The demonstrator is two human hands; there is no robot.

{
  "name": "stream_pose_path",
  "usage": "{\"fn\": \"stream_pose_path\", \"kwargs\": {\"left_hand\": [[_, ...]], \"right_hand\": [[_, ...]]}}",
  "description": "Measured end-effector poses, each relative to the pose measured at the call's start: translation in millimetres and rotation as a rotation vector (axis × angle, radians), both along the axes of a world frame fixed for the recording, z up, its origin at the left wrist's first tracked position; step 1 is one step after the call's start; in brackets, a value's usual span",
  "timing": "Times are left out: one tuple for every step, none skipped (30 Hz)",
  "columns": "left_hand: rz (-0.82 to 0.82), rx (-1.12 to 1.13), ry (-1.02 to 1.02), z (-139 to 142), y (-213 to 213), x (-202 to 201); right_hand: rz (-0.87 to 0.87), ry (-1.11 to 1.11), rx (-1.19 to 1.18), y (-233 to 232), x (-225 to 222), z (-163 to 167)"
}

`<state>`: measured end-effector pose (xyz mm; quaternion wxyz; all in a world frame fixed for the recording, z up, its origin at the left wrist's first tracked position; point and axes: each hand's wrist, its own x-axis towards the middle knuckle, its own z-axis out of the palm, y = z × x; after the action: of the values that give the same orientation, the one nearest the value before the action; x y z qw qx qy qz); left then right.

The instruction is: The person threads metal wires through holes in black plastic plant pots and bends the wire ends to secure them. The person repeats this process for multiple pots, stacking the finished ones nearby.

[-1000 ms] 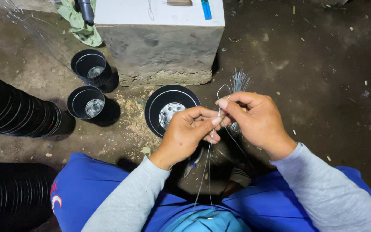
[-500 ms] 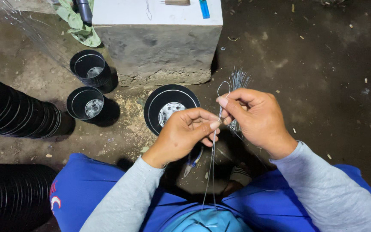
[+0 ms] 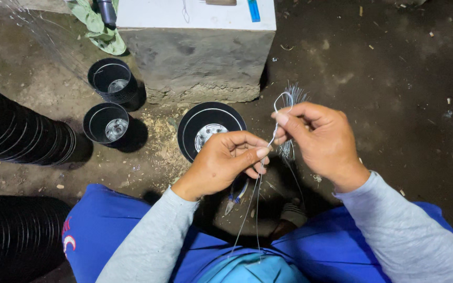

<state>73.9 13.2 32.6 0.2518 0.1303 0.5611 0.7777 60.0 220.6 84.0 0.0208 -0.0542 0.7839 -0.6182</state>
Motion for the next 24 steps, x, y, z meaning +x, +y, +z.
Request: {"fn": "stream_pose_path", "kwargs": {"left_hand": [[-0.021, -0.007, -0.007, 0, -1, 0], [-0.043, -0.014, -0.013, 1, -2, 0], [-0.065, -0.02, -0.018, 2, -3, 1], [-0.086, -0.019, -0.025, 3, -4, 1], [-0.105, -0.019, -0.03, 3, -4, 1], [-0.124, -0.019, -0.035, 4, -4, 1], [-0.13, -0.008, -0.036, 5, -5, 0], [-0.135, 0.002, -0.036, 7, -5, 0], [-0.141, 0.012, -0.036, 8, -5, 0], [-0.134, -0.017, -0.021, 9, -6, 0], [-0.128, -0.045, -0.007, 10, -6, -1], [-0.121, -0.074, 0.007, 11, -7, -1], [-0.121, -0.097, 0.024, 12, -8, 0], [-0.122, -0.119, 0.042, 12, -9, 0], [-0.121, -0.142, 0.061, 13, -10, -1], [-0.114, -0.162, 0.085, 14, -11, -1], [-0.107, -0.182, 0.108, 15, -13, -1], [-0.1, -0.202, 0.131, 16, -16, -2], [-0.079, -0.234, 0.173, 17, -19, -3], [-0.056, -0.266, 0.216, 19, -23, -5], [-0.032, -0.299, 0.258, 20, -25, -6], [-0.036, -0.298, 0.25, 20, -25, -6], [-0.04, -0.296, 0.243, 21, -25, -6], [-0.043, -0.294, 0.236, 21, -25, -6]], "right_hand": [[-0.012, 0.015, 0.012, 1, -1, 0], [-0.015, 0.037, 0.025, 3, -3, 1], [-0.018, 0.06, 0.038, 6, -5, 1], [-0.021, 0.083, 0.051, 8, -6, 2], [-0.007, 0.076, 0.037, 9, -8, 1], [0.006, 0.069, 0.023, 11, -9, 1], [0.02, 0.062, 0.009, 12, -11, 1], [0.027, 0.024, -0.019, 13, -11, 0], [0.033, -0.013, -0.047, 14, -11, -1], [0.039, -0.052, -0.074, 15, -11, -1], [0.052, -0.067, -0.082, 17, -12, -2], [0.066, -0.082, -0.091, 19, -12, -2], [0.08, -0.098, -0.1, 21, -13, -2], [0.099, -0.088, -0.099, 24, -12, -2], [0.118, -0.077, -0.098, 26, -13, -2], [0.138, -0.065, -0.097, 28, -13, -2], [0.153, -0.062, -0.094, 29, -13, -1], [0.168, -0.058, -0.089, 30, -13, -1], [0.183, -0.054, -0.084, 31, -13, 0], [0.197, -0.06, -0.071, 32, -13, 1], [0.211, -0.066, -0.058, 33, -14, 2], [0.226, -0.073, -0.045, 33, -14, 3], [0.211, -0.091, -0.062, 31, -14, 3], [0.196, -0.108, -0.078, 29, -14, 3]]}}
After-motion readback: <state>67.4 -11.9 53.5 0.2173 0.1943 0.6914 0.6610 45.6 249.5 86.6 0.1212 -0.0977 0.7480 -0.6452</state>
